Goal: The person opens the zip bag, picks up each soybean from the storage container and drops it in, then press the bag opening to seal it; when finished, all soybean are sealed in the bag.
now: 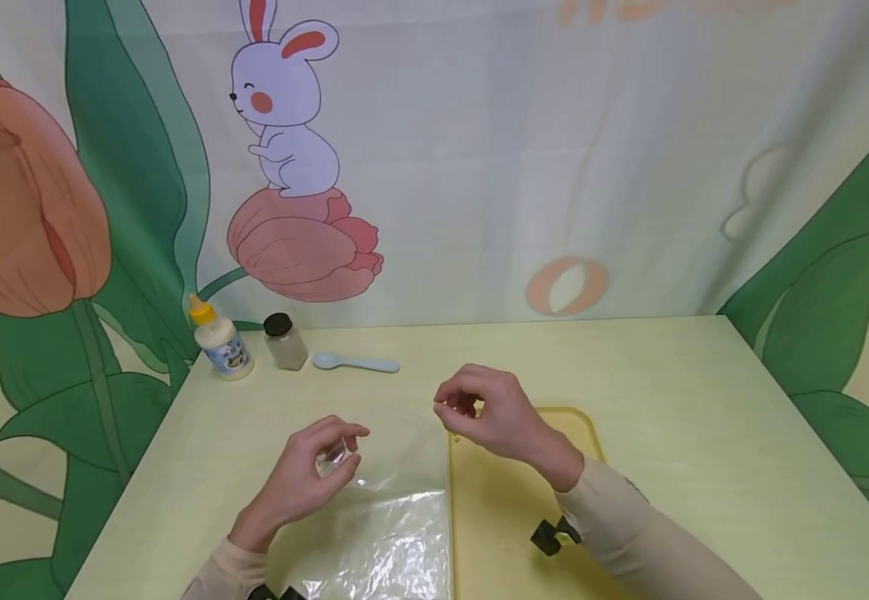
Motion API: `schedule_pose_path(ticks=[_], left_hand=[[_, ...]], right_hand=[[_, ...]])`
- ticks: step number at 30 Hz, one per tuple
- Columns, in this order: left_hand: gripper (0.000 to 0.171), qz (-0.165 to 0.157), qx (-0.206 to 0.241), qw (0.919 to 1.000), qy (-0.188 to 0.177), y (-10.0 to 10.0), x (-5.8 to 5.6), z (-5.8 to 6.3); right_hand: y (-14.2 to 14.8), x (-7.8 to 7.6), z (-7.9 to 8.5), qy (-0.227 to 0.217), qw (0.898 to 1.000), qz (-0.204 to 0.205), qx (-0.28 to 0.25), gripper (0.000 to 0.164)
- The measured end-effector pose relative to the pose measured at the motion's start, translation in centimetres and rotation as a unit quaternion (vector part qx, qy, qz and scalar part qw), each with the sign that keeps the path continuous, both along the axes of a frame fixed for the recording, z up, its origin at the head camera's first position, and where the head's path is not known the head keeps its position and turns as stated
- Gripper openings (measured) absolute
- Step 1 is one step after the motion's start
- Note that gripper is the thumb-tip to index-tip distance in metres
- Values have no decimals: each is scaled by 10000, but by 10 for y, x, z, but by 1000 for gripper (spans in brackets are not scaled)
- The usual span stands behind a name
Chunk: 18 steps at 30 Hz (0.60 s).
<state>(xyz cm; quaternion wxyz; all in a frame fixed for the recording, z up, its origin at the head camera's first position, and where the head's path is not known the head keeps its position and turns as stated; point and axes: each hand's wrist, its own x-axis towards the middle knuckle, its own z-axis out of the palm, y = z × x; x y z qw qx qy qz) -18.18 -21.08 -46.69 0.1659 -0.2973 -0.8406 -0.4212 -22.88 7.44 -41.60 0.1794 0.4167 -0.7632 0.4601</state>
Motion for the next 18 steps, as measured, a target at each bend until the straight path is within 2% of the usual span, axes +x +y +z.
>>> schedule_pose_path(ticks=[10,18], left_hand=[[34,51,18,9999,-145,0,1,-2],[34,72,-9,9997,-220,2,2,-1]], right_hand=[[-19,3,1,382,9987,311,-125,13],[-27,3,3,383,9985,401,-36,8]])
